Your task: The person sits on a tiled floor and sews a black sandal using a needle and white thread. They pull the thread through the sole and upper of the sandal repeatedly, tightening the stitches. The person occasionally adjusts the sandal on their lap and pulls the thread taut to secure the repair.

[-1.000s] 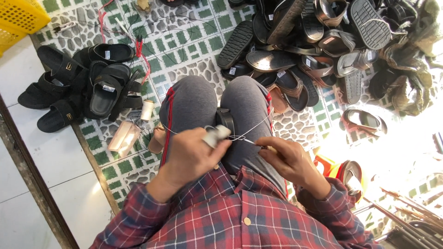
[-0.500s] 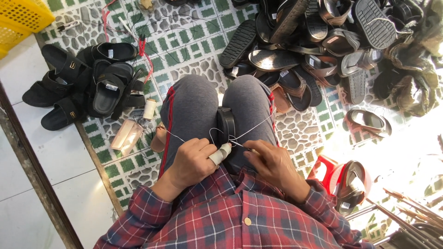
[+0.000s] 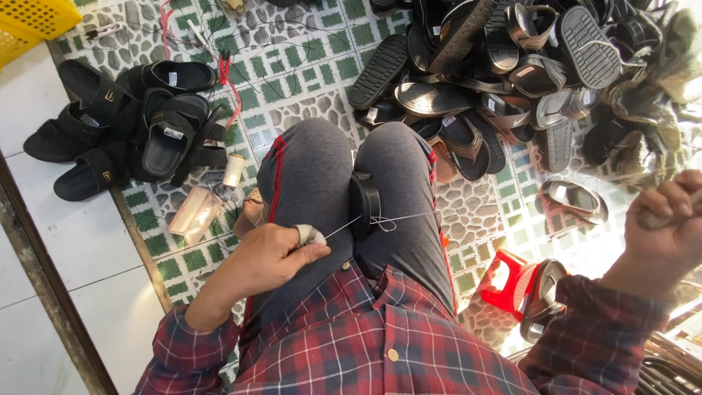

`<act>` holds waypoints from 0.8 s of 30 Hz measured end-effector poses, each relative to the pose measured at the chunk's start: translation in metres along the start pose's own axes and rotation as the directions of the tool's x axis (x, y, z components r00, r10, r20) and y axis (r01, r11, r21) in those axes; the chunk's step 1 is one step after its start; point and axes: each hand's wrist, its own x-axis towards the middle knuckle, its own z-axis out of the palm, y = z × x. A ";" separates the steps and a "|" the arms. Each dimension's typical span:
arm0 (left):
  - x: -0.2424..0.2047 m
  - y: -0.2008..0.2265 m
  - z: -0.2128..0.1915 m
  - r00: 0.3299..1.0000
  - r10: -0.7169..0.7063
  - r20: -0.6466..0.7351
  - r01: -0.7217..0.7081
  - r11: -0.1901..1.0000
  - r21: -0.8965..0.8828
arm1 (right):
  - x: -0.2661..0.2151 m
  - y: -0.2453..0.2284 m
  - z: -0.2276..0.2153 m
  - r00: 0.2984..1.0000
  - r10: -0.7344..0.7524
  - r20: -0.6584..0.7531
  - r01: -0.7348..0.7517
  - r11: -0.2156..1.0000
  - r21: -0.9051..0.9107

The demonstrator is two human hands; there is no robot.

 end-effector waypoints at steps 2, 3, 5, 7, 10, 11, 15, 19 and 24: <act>0.002 0.018 -0.017 0.910 0.335 -0.243 -0.412 0.687 -0.598 | 0.006 0.010 0.023 0.880 -0.111 -0.463 0.199 0.969 0.145; 0.008 0.024 -0.015 0.909 0.335 -0.248 -0.415 0.684 -0.600 | -0.002 0.038 0.037 0.881 -0.114 -0.458 0.199 0.970 0.142; 0.018 0.032 -0.012 0.907 0.297 -0.298 -0.397 0.368 -0.841 | -0.023 0.101 0.063 0.937 -0.043 -0.346 -0.141 0.860 -0.491; 0.040 0.042 0.002 0.896 0.210 -0.392 -0.433 0.212 -0.876 | -0.050 0.132 0.135 0.993 0.101 0.058 -0.053 0.836 -0.547; 0.071 0.048 0.011 0.911 0.026 -0.411 -0.408 -0.081 -0.909 | -0.071 0.161 0.160 0.826 0.281 0.488 0.178 0.692 -0.700; 0.082 0.048 0.012 0.938 -0.042 -0.345 -0.345 -0.218 -0.913 | -0.073 0.169 0.156 0.789 0.324 0.523 0.308 0.527 -0.792; 0.115 0.043 -0.024 0.941 -0.212 -0.264 -0.318 -0.287 -0.904 | -0.053 0.149 0.203 0.648 0.562 0.514 0.271 0.461 -0.845; 0.151 0.008 -0.063 0.862 -0.273 -0.428 -0.469 -0.108 -0.876 | -0.026 0.157 0.226 0.633 0.696 0.339 -0.051 0.474 -0.879; 0.140 -0.025 -0.071 0.850 -0.427 -0.309 -0.372 -0.072 -0.925 | -0.024 0.144 0.210 0.749 0.460 0.477 0.281 0.431 -0.857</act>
